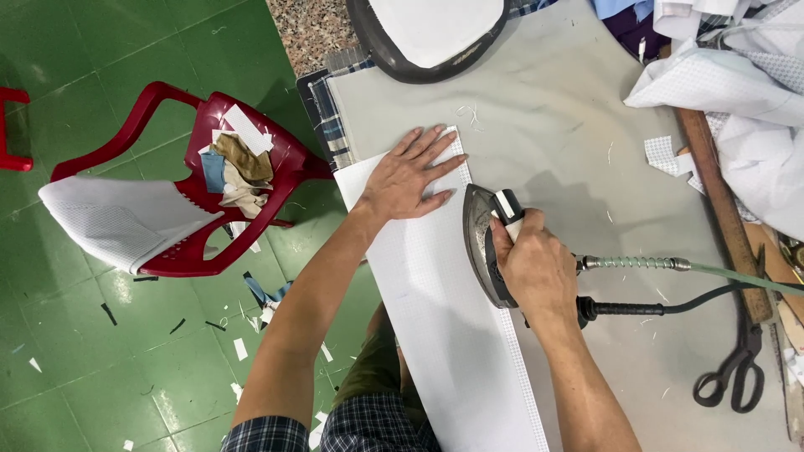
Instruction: The person irons a long white fabric strip on a work table using a steam iron. They repeatedly smooth the fabric with their hands, move a phone aside, and press along the length of the strip multiple times.
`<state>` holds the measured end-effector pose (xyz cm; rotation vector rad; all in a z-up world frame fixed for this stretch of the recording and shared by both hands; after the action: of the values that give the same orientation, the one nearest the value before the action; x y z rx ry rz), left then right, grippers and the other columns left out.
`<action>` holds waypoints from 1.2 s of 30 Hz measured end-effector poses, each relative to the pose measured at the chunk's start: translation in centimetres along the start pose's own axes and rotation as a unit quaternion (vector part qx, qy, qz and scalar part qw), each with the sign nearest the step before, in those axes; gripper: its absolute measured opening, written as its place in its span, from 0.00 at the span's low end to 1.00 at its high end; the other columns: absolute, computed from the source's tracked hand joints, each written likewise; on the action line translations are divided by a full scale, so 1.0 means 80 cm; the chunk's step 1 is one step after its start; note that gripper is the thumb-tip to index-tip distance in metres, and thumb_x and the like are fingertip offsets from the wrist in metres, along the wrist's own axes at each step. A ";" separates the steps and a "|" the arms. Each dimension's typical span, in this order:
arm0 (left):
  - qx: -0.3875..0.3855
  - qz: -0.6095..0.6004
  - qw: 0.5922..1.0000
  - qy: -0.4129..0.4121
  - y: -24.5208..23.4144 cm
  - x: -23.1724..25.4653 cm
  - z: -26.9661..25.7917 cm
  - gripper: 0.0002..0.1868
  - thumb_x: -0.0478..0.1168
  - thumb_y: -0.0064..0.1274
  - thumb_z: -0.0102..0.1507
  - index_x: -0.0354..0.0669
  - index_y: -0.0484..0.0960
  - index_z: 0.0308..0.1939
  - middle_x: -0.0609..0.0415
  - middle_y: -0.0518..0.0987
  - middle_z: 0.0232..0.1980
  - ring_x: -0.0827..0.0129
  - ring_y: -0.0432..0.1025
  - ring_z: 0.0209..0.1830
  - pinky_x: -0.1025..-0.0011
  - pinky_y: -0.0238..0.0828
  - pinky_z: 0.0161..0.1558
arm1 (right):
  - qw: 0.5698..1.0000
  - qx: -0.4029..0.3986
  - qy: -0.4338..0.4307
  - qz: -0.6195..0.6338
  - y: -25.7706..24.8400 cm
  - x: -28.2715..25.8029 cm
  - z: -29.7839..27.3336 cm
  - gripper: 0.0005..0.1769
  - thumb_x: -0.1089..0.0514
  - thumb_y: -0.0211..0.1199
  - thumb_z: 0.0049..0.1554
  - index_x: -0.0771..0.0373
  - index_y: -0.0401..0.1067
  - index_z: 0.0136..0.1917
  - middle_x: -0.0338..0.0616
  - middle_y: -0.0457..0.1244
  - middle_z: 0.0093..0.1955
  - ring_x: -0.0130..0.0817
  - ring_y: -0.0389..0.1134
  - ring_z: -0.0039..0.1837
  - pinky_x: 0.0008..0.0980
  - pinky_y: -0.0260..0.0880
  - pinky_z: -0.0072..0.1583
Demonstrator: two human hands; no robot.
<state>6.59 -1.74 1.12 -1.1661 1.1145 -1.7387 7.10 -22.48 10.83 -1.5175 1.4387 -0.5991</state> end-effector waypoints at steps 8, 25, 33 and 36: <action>0.001 0.008 1.000 -0.015 -0.001 -0.002 0.000 0.31 0.63 0.45 0.66 0.63 0.72 0.72 0.55 0.59 0.81 0.59 0.50 0.82 0.55 0.38 0.80 | 1.000 0.004 -0.019 0.007 -0.003 -0.001 0.002 0.29 0.38 0.49 0.67 0.69 0.64 0.59 0.67 0.69 0.42 0.68 0.73 0.49 0.62 0.73 0.50; -0.020 0.003 1.000 -0.023 0.000 -0.004 0.002 0.32 0.63 0.45 0.66 0.66 0.69 0.74 0.58 0.56 0.82 0.60 0.48 0.83 0.55 0.36 0.81 | 1.000 -0.017 -0.015 0.014 -0.011 -0.016 0.006 0.32 0.36 0.47 0.67 0.69 0.63 0.61 0.67 0.69 0.42 0.69 0.73 0.49 0.61 0.73 0.50; -0.007 0.002 1.000 0.002 0.000 -0.020 0.004 0.32 0.62 0.45 0.67 0.64 0.69 0.74 0.61 0.58 0.82 0.63 0.51 0.82 0.57 0.40 0.80 | 1.000 -0.002 -0.022 0.008 -0.004 -0.008 0.012 0.31 0.33 0.48 0.66 0.66 0.63 0.60 0.63 0.69 0.41 0.65 0.74 0.47 0.59 0.73 0.47; 0.001 0.004 1.000 0.006 0.002 -0.016 0.000 0.31 0.63 0.45 0.68 0.62 0.70 0.73 0.61 0.58 0.82 0.62 0.50 0.82 0.57 0.40 0.80 | 0.997 0.038 -0.048 0.037 -0.007 -0.005 -0.005 0.32 0.36 0.52 0.66 0.69 0.65 0.61 0.64 0.68 0.44 0.67 0.73 0.48 0.59 0.73 0.47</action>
<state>6.97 -0.66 0.60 -1.1492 1.1239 -1.7421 6.95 -22.28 11.59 -1.4093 1.3780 -0.5229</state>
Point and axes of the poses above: each hand's wrist, its own z-axis towards the middle knuckle, its own y-axis out of the palm, x = y × z, the point moved 7 cm from there along z, towards the middle knuckle
